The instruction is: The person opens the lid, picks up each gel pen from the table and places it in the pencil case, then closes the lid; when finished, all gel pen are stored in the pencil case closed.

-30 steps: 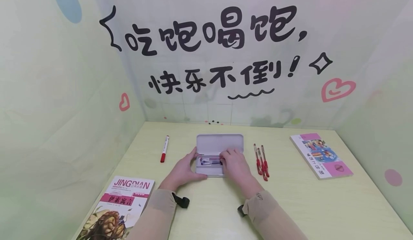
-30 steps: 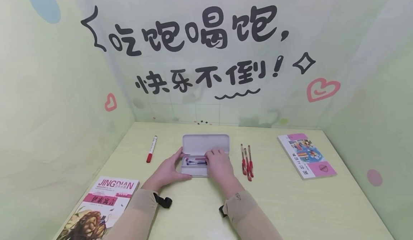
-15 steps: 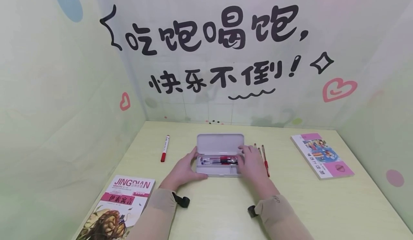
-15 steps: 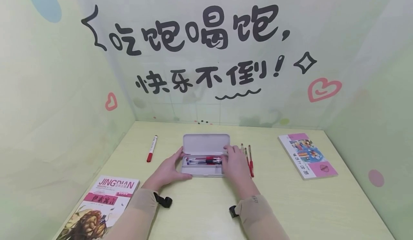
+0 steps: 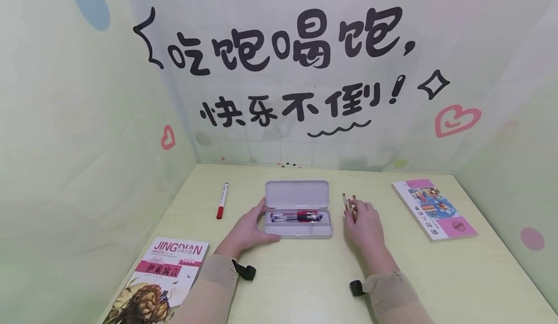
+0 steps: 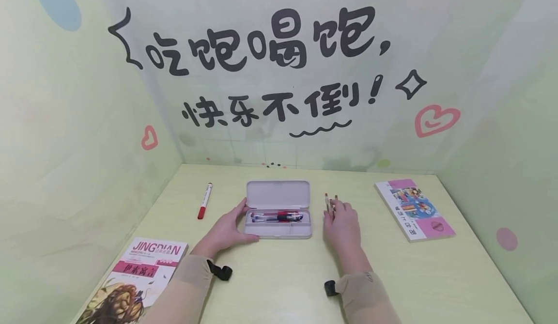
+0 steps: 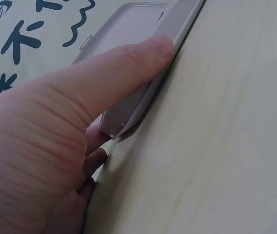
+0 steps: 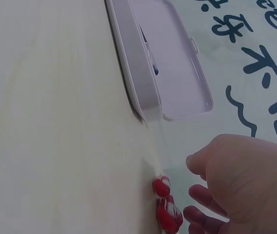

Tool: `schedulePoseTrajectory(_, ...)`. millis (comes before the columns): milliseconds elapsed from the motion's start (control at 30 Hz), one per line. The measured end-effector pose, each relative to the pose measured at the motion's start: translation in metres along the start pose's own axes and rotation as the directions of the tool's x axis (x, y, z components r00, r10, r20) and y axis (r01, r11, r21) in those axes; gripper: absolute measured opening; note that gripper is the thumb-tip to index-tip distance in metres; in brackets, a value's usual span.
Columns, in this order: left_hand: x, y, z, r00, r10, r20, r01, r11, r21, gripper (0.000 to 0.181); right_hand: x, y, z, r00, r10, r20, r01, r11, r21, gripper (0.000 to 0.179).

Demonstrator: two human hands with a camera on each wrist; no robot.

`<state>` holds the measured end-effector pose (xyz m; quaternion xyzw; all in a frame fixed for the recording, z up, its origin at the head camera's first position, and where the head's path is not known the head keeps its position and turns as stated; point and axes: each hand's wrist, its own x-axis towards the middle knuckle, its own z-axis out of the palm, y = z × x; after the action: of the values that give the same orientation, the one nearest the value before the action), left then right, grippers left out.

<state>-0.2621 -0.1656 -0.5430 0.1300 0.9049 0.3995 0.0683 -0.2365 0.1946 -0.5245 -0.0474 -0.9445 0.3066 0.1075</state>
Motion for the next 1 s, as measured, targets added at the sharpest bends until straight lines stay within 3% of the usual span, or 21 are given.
schedulePoseTrajectory(267,0.000,0.000,0.001,1.000,-0.002,0.000,0.002,1.000,-0.002,0.140,-0.004,0.016,-0.007,0.995,0.085,0.045,-0.085,0.996,-0.007,0.050)
schedulePoseTrajectory(433,0.000,0.000,0.001,1.000,-0.001,0.001,0.001,1.000,0.002,0.139,-0.006,0.022,-0.008,0.994,0.097,0.051,-0.096,0.995,-0.013,0.048)
schedulePoseTrajectory(1000,-0.001,-0.003,0.002,1.000,-0.001,0.001,0.001,1.000,0.001,0.139,-0.009,0.026,-0.016,0.972,0.219,0.091,-0.210,0.973,-0.098,0.035)
